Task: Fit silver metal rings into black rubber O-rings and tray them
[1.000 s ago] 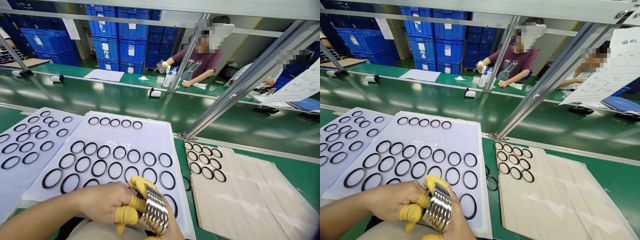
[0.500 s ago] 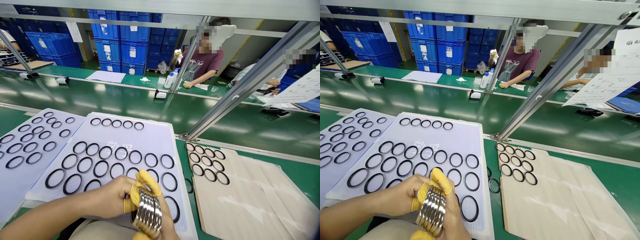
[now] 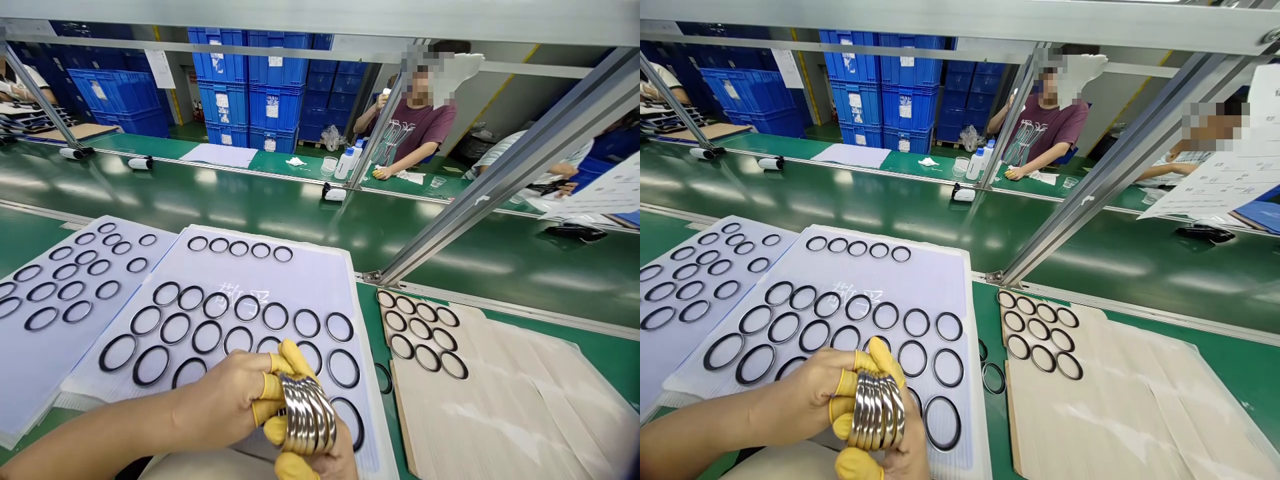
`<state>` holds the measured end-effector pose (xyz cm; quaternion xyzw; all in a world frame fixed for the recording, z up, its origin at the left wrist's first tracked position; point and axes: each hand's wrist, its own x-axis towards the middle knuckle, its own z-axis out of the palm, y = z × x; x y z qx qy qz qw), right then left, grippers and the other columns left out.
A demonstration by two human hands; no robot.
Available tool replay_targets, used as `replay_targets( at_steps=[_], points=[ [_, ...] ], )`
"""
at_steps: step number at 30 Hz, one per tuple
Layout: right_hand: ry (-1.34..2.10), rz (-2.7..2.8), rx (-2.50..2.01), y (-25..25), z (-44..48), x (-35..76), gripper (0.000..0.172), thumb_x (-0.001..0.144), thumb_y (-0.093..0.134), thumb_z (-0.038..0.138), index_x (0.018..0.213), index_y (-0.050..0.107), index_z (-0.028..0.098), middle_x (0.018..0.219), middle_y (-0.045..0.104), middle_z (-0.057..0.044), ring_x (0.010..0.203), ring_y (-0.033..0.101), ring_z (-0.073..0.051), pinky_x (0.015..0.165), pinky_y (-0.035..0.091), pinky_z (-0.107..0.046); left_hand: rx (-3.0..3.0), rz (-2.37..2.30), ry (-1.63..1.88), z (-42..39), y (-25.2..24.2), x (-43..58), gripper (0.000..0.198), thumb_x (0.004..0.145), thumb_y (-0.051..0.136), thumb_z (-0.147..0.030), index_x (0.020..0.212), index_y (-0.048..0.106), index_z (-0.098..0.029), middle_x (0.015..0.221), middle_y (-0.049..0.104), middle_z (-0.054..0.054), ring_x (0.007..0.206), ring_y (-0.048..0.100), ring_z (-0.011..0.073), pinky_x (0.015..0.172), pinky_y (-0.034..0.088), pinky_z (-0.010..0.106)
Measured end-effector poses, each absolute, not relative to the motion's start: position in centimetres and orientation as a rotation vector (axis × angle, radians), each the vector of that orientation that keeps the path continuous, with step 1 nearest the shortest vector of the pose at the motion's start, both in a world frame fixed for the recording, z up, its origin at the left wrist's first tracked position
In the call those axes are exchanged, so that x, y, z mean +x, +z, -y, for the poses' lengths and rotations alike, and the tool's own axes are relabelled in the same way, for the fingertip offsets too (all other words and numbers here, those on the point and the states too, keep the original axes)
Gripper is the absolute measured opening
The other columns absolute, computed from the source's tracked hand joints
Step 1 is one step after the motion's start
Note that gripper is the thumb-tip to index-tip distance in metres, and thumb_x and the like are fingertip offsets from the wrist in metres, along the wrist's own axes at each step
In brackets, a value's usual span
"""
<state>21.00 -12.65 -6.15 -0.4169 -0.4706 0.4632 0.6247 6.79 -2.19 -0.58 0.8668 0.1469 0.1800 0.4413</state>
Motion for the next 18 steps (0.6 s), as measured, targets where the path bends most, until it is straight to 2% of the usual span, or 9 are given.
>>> replay_targets(
  at_steps=[3, 5, 10, 13, 18],
  points=[
    [1.046, 0.977, -0.992, -5.4, 12.8, 20.8, 0.028, 0.075, 0.073, 0.054, 0.085, 0.079, 0.028, 0.099, 0.077, -0.007, 0.091, 0.072, -0.028, 0.09, 0.057, -0.044, 2.151, -0.382, 0.458, 2.2, -0.6, 6.8, 0.025, 0.094, 0.047, -0.014, 0.089, 0.071, -0.017, 0.091, 0.067, 0.006, 0.083, 0.065, 0.0135, 0.077, 0.053, 0.021],
    [1.036, 0.868, -1.012, -5.2, 12.8, 20.9, 0.023, 0.075, 0.076, 0.05, 0.082, 0.078, 0.029, 0.086, 0.078, -0.005, 0.084, 0.073, -0.026, 0.091, 0.057, -0.042, 2.134, -0.381, 0.475, 2.2, -0.6, 6.9, 0.025, 0.094, 0.046, -0.012, 0.092, 0.07, -0.018, 0.099, 0.067, 0.006, 0.088, 0.066, 0.0136, 0.081, 0.053, 0.021],
    [0.992, 0.606, -1.005, -5.8, 12.9, 21.3, 0.016, 0.072, 0.081, 0.044, 0.078, 0.078, 0.029, 0.078, 0.079, -0.001, 0.073, 0.073, -0.02, 0.084, 0.059, -0.032, 2.208, -0.299, 0.667, 2.1, -1.2, 6.9, 0.034, 0.094, 0.043, -0.007, 0.118, 0.062, -0.024, 0.133, 0.058, 0.009, 0.111, 0.062, 0.016, 0.097, 0.05, 0.026],
    [0.941, 0.617, -1.055, -7.2, 13.3, 21.6, 0.019, 0.075, 0.079, 0.044, 0.082, 0.078, 0.027, 0.085, 0.08, -0.004, 0.081, 0.075, -0.023, 0.083, 0.059, -0.034, 2.261, -0.28, 0.819, 2.2, -2.1, 6.8, 0.043, 0.093, 0.044, -0.003, 0.128, 0.054, -0.026, 0.13, 0.061, 0.009, 0.108, 0.065, 0.0147, 0.093, 0.051, 0.024],
    [0.746, 0.671, -1.26, -9.3, 14.3, 24.3, 0.03, 0.082, 0.069, 0.048, 0.094, 0.077, 0.022, 0.098, 0.078, -0.01, 0.098, 0.071, -0.028, 0.09, 0.057, -0.04, 2.232, -0.351, 0.955, 2.2, -2.9, 6.7, 0.042, 0.09, 0.047, -0.002, 0.121, 0.058, -0.028, 0.104, 0.065, 0.004, 0.084, 0.066, 0.011, 0.076, 0.055, 0.019]
  ],
)
